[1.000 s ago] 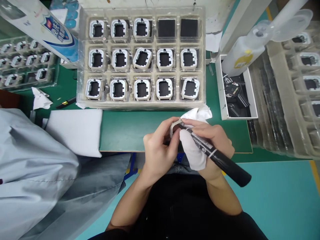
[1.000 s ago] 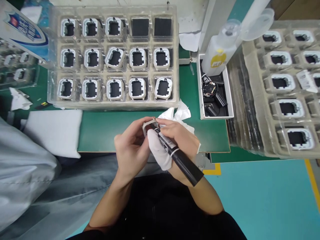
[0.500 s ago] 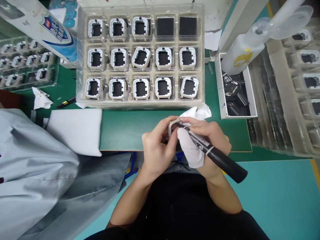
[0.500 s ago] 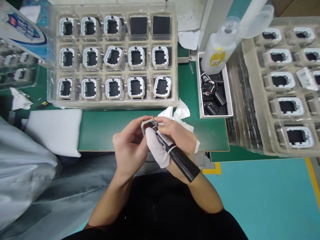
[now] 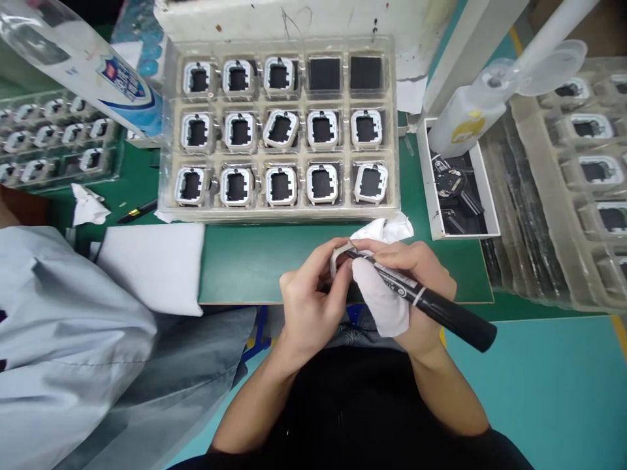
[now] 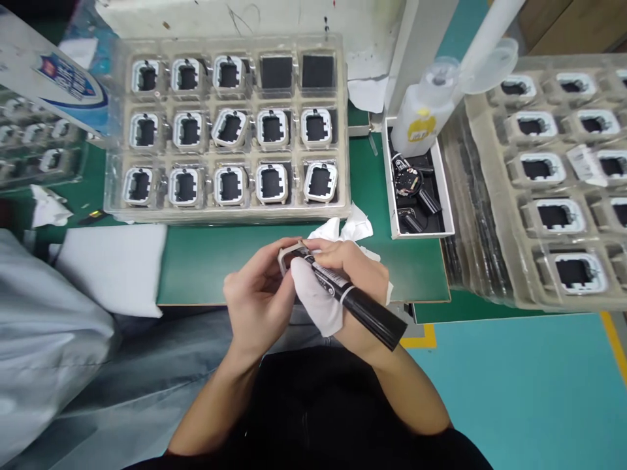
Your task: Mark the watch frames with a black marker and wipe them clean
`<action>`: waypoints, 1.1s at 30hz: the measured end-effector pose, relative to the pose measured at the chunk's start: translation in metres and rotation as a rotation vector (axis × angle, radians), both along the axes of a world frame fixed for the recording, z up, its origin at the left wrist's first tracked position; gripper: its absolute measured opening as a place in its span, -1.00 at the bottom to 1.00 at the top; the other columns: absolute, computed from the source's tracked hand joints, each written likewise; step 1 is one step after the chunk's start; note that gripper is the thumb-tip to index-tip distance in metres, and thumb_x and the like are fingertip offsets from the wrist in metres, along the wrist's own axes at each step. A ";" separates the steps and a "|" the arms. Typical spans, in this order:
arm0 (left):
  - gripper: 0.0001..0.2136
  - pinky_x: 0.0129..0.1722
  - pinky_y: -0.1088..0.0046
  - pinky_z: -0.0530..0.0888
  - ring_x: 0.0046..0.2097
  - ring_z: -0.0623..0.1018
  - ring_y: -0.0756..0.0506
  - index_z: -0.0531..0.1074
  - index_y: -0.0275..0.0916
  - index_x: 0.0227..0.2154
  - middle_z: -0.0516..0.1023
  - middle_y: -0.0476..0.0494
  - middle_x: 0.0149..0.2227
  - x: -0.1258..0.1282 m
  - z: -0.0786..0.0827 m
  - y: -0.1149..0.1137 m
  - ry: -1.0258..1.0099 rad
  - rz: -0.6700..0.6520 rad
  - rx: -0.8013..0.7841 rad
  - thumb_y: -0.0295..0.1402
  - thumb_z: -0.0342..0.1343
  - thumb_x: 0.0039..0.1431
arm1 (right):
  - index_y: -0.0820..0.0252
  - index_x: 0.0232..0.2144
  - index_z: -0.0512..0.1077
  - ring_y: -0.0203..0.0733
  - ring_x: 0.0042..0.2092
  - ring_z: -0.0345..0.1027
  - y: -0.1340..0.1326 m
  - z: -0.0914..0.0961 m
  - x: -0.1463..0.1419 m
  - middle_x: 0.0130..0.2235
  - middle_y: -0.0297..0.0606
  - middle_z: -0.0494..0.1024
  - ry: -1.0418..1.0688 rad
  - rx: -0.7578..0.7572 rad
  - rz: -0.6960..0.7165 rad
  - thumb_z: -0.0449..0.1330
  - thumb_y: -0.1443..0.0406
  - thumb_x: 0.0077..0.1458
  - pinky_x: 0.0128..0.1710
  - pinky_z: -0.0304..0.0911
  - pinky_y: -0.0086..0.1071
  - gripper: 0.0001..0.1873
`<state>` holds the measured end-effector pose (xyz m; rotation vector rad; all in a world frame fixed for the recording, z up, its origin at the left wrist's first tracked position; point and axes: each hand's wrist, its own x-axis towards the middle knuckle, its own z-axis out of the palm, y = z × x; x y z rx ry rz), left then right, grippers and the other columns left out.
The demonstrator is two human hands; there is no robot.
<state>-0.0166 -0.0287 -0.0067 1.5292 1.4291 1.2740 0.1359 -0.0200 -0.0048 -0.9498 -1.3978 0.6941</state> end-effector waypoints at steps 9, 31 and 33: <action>-0.74 -0.15 0.48 0.69 -0.13 0.79 -0.11 0.67 -0.21 0.12 0.82 -0.18 -0.06 0.000 -0.003 0.000 -0.029 -0.017 0.018 -0.41 0.29 0.44 | -0.02 -0.08 0.58 0.05 0.10 0.77 0.000 -0.003 0.000 0.00 -0.29 0.81 -0.038 0.042 -0.018 0.38 0.39 0.29 0.13 0.72 -0.07 -0.78; -0.75 -0.27 0.46 0.73 -0.30 0.75 -0.08 0.69 -0.24 0.03 0.77 -0.12 -0.27 -0.005 0.012 0.019 -0.389 -0.158 -0.267 -0.35 0.38 0.33 | -0.09 -0.14 0.57 0.08 0.06 0.79 -0.007 -0.007 -0.004 -0.05 -0.31 0.82 0.035 0.004 -0.114 0.36 0.29 0.35 -0.01 0.76 -0.03 -0.90; -0.76 -0.28 0.47 0.71 -0.32 0.72 -0.06 0.70 -0.24 0.03 0.76 -0.13 -0.27 -0.004 0.011 0.018 -0.358 -0.139 -0.243 -0.35 0.37 0.34 | -0.09 -0.15 0.58 0.08 0.04 0.79 -0.006 -0.005 -0.005 -0.02 -0.30 0.83 0.014 0.005 -0.135 0.35 0.30 0.36 0.02 0.75 -0.03 -0.89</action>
